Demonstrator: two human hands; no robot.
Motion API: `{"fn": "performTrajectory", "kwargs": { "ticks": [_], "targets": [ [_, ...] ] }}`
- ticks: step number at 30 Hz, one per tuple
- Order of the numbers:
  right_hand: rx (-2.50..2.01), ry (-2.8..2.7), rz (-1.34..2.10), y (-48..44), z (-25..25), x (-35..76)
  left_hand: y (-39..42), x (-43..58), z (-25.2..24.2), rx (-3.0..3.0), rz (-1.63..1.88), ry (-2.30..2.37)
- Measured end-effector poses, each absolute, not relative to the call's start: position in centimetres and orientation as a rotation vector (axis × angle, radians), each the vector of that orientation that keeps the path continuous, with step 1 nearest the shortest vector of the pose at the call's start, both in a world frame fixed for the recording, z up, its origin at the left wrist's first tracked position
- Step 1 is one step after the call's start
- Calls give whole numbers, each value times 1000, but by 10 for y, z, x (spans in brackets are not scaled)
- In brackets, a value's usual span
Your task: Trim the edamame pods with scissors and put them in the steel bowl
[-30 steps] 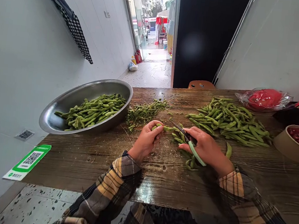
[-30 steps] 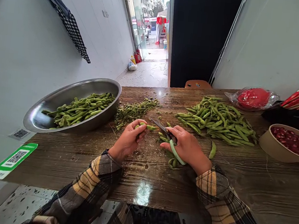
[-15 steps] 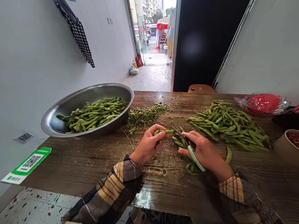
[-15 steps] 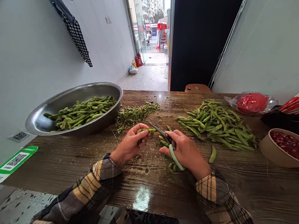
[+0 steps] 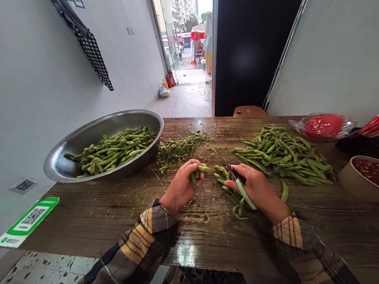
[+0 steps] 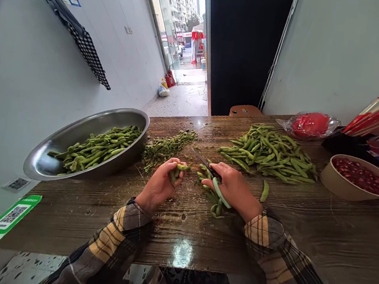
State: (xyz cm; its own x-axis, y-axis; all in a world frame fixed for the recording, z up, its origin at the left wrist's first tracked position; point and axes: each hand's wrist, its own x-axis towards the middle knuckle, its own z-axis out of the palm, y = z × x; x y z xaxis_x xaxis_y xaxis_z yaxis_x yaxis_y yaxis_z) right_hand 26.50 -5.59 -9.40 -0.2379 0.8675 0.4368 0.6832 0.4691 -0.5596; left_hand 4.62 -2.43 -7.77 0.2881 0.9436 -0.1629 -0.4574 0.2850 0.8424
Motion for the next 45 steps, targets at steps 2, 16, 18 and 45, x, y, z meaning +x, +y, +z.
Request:
{"fn": "performTrajectory", "kwargs": {
  "ticks": [2,16,18,45],
  "targets": [
    [-1307,-1912,275,-53,-93,267,-21,44,-78,734,1056,756],
    [-1314,-1673,249,-42,-85,281,-4,82,-85,2292,668,1161],
    [-1304,-1674,262,-41,-86,280,-1,90,-83,2511,454,1232],
    [-1269,-2020,445,-57,-91,269,-23,48,-84,1323,933,944]
  ]
}}
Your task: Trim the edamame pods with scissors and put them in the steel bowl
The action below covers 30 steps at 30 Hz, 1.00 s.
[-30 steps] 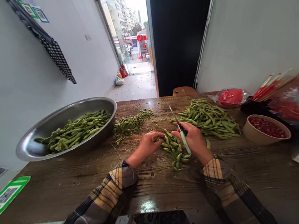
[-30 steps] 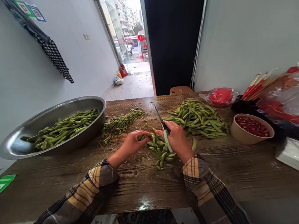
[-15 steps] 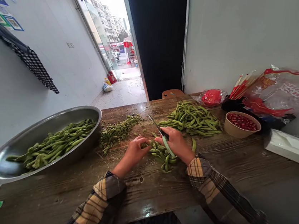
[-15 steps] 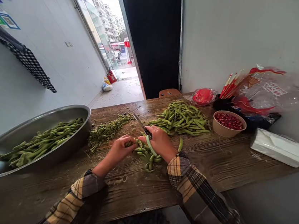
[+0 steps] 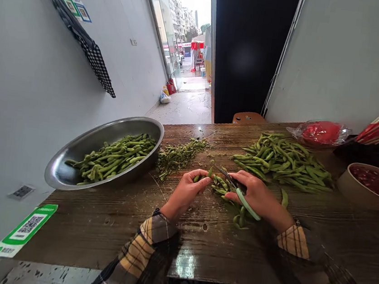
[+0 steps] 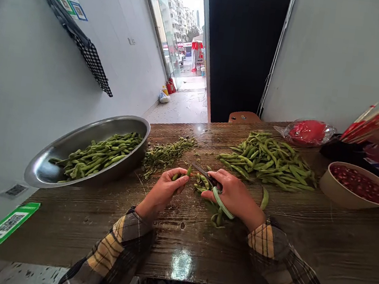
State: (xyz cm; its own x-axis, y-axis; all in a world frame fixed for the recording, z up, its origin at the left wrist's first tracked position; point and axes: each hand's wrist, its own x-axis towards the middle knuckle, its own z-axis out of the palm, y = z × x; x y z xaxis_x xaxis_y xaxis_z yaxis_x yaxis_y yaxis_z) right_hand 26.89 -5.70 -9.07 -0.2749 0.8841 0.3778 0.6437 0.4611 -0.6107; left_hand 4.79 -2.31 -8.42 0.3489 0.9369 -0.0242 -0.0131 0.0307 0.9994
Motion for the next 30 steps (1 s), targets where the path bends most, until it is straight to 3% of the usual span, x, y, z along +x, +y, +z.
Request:
{"fn": "performTrajectory", "kwargs": {
  "ticks": [11,30],
  "targets": [
    [-1237,-2131,514,-61,-90,269,-30,59,-77,1732,983,1012],
    [-1265,-2148,420,-64,-93,268,-29,58,-75,1375,948,961]
  ]
}}
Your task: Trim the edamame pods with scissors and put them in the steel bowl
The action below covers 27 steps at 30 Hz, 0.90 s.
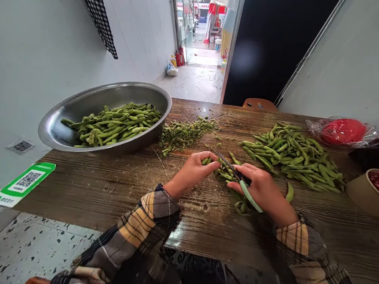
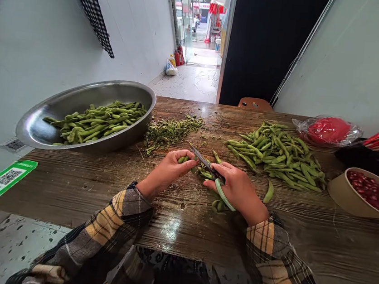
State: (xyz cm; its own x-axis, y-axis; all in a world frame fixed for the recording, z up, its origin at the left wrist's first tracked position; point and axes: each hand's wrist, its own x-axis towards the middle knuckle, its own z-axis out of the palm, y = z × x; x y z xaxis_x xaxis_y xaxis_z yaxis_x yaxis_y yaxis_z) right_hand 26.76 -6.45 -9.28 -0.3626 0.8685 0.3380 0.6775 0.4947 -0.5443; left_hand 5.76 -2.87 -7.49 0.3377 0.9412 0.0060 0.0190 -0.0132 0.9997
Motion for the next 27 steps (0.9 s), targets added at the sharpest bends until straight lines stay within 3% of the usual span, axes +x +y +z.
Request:
{"fn": "performTrajectory", "kwargs": {
  "ticks": [8,27],
  "targets": [
    [-1287,-2079,382,-61,-94,271,-27,52,-74,920,1039,836],
    [-1275,-2160,333,-67,-94,263,-30,59,-78,856,968,762]
  ]
}}
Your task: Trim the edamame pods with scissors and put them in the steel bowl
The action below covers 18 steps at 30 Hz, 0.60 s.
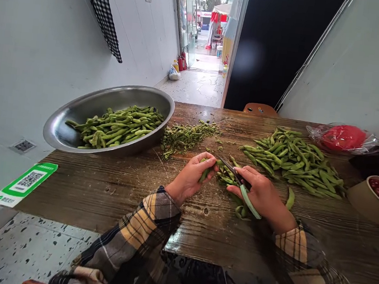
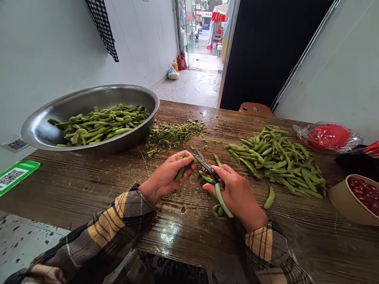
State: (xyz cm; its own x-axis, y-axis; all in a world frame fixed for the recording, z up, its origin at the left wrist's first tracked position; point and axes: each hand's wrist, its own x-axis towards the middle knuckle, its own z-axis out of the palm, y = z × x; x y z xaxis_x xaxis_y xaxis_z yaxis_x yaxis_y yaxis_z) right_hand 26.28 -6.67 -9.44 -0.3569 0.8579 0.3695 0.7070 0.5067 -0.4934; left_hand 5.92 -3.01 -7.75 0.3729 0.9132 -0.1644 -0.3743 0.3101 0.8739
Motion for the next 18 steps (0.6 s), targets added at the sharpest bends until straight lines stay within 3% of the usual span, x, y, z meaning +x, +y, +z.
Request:
{"fn": "performTrajectory", "kwargs": {
  "ticks": [10,18],
  "targets": [
    [-1310,-1966,255,-61,-88,273,-29,61,-78,890,926,805],
    [-1340,-1918,246,-59,-85,273,-29,70,-96,1965,804,1123]
  ]
}}
